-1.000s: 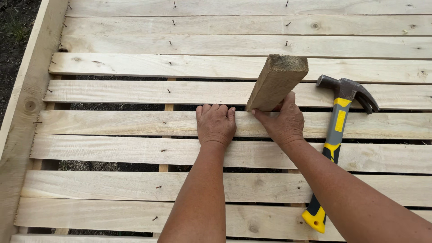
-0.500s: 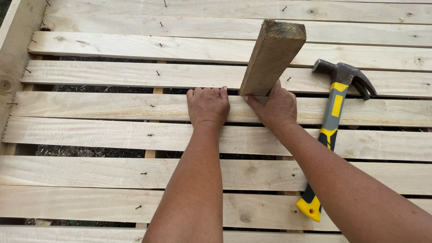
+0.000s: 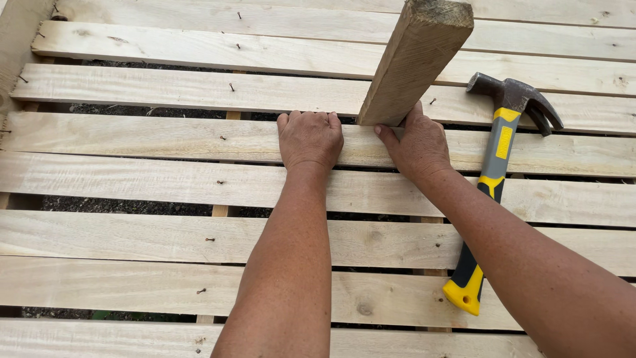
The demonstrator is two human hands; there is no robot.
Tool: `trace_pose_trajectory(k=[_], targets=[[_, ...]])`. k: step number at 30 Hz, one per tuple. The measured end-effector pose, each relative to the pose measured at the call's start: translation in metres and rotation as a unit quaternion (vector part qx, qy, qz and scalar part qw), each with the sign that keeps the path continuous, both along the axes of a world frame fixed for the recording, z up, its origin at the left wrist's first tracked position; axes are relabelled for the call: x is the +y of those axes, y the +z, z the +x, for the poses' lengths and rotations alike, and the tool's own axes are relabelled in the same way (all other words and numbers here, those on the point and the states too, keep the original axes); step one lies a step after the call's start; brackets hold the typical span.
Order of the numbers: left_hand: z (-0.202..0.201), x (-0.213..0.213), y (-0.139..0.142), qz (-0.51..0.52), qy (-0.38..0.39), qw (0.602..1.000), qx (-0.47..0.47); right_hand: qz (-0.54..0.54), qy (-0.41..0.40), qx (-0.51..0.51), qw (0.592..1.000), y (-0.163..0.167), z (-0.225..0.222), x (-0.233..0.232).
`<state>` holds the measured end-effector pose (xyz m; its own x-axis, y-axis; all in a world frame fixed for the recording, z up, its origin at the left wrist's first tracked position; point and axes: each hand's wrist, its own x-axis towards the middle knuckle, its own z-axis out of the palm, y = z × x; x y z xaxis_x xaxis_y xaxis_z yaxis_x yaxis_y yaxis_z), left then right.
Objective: The person uses a hammer to drive nails into a wooden pallet structure. They repeatedly position a small wooden block between slats and hammer it into place, then retrieve nails from a pink container to fasten the block to the frame.
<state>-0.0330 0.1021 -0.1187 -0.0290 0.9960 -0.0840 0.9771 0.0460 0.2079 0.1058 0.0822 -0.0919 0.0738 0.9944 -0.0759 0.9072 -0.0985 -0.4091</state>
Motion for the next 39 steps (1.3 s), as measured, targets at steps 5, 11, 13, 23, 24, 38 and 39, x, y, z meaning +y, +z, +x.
trace_pose_trajectory(k=[5, 11, 13, 23, 24, 38, 39], targets=[[0.001, 0.0, -0.002, 0.015, 0.008, 1.0, -0.025, -0.021, -0.027, -0.021, 0.999, -0.006, 0.0, 0.002], [-0.002, -0.009, -0.014, 0.108, -0.011, 0.992, -0.07, -0.018, -0.006, 0.047, 0.999, -0.005, 0.007, 0.01], [-0.001, -0.012, -0.019, 0.059, 0.002, 0.994, -0.087, -0.035, -0.053, 0.086, 0.994, -0.002, 0.017, 0.014], [0.016, 0.007, 0.004, -0.106, 0.04, 0.941, -0.32, -0.106, -0.327, -0.034, 0.939, -0.036, 0.089, -0.062], [0.029, 0.01, 0.011, -0.075, -0.006, 0.925, -0.371, -0.113, -0.357, -0.014, 0.927, -0.043, 0.091, -0.074], [0.1, 0.016, 0.056, 0.175, -0.051, 0.966, -0.185, -0.213, -0.403, 0.068, 0.888, -0.053, 0.07, -0.097], [0.1, 0.019, 0.059, 0.148, -0.04, 0.97, -0.189, -0.21, -0.404, 0.089, 0.886, -0.051, 0.07, -0.096]])
